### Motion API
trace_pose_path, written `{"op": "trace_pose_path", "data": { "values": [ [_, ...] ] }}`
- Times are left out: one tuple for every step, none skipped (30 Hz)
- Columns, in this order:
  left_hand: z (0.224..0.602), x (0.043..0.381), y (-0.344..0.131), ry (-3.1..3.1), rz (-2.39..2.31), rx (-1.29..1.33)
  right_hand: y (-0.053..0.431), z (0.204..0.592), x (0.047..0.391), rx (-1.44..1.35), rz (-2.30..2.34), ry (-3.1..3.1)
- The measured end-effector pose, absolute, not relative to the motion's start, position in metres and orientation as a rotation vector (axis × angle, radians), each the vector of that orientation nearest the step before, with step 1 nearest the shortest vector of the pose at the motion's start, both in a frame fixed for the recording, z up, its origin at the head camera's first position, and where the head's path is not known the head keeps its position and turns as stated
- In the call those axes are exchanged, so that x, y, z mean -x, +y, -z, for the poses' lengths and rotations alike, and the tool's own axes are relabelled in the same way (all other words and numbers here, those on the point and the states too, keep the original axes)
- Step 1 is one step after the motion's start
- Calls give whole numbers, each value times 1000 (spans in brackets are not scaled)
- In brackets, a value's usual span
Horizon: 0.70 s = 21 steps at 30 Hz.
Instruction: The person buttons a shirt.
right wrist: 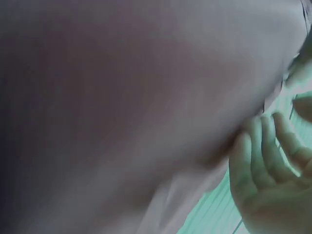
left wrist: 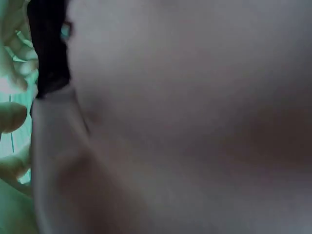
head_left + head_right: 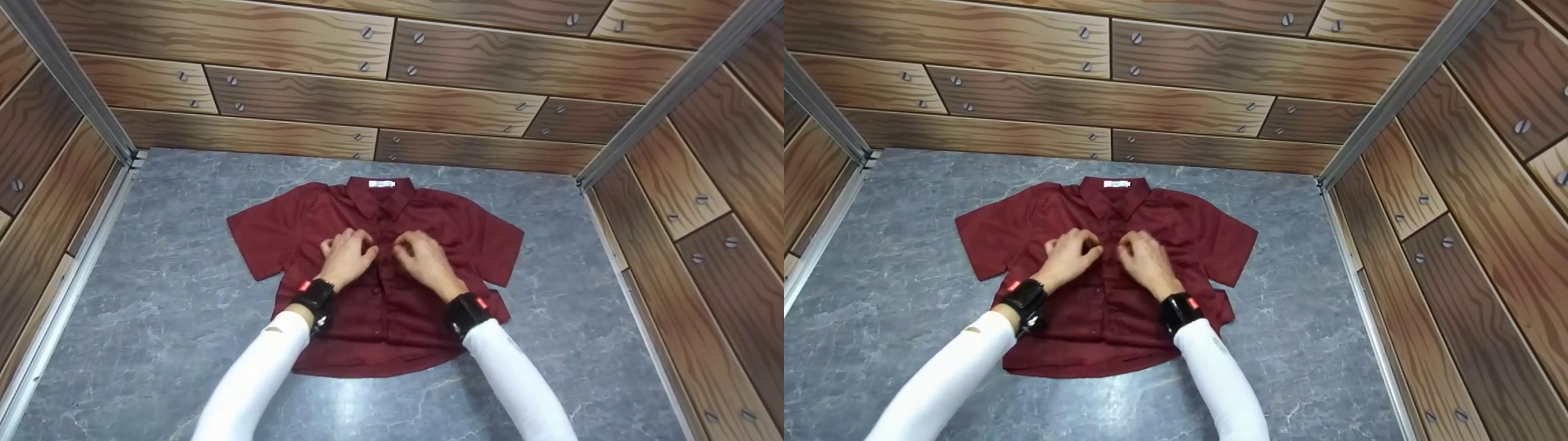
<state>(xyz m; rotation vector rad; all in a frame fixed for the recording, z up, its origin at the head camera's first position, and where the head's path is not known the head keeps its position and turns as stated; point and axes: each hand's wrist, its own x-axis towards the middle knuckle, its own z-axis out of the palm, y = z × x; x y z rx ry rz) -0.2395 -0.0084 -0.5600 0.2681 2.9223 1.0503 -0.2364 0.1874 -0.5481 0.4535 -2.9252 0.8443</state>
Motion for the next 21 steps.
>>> {"op": "trace_pose_path", "data": {
  "values": [
    [560, 238, -14, 2946, -1006, -295, 192, 548, 238, -448, -791, -2924],
    [561, 238, -20, 2959, -963, -321, 197, 548, 238, -439, -731, -2938],
    [561, 237, -26, 2962, -915, -345, 201, 549, 239, -425, -670, -2969],
    [561, 237, -33, 2955, -867, -359, 206, 549, 240, -412, -613, -3014],
    [562, 237, -40, 2939, -822, -360, 211, 550, 241, -399, -565, -3073],
    [563, 237, -47, 2918, -776, -348, 215, 551, 241, -378, -522, -3143],
    [563, 237, -54, 2888, -735, -329, 219, 552, 241, -356, -484, -3214],
    [564, 238, -59, 2857, -696, -305, 223, 554, 242, -331, -458, -3281],
    [565, 238, -65, 2828, -660, -287, 226, 555, 242, -306, -441, -3342],
    [566, 238, -69, 2797, -628, -270, 228, 557, 243, -287, -431, -3388],
    [567, 239, -72, 2768, -601, -259, 229, 558, 244, -270, -425, -3421],
    [567, 240, -74, 2746, -574, -257, 230, 560, 245, -261, -419, -3442],
    [568, 241, -76, 2729, -549, -259, 231, 561, 246, -264, -409, -3450],
    [568, 242, -76, 2719, -525, -262, 231, 562, 248, -270, -397, -3453],
    [568, 243, -76, 2716, -503, -265, 231, 563, 250, -279, -382, -3452],
    [568, 244, -76, 2717, -485, -264, 231, 563, 251, -288, -360, -3445],
    [568, 245, -76, 2721, -473, -261, 231, 564, 252, -298, -340, -3438],
    [568, 246, -76, 2728, -461, -258, 230, 564, 253, -304, -324, -3429],
    [567, 246, -76, 2735, -457, -255, 230, 564, 254, -313, -308, -3418],
    [567, 247, -76, 2743, -461, -254, 230, 563, 254, -316, -305, -3408],
    [567, 246, -77, 2753, -470, -254, 231, 563, 253, -319, -313, -3397]
  ]
}}
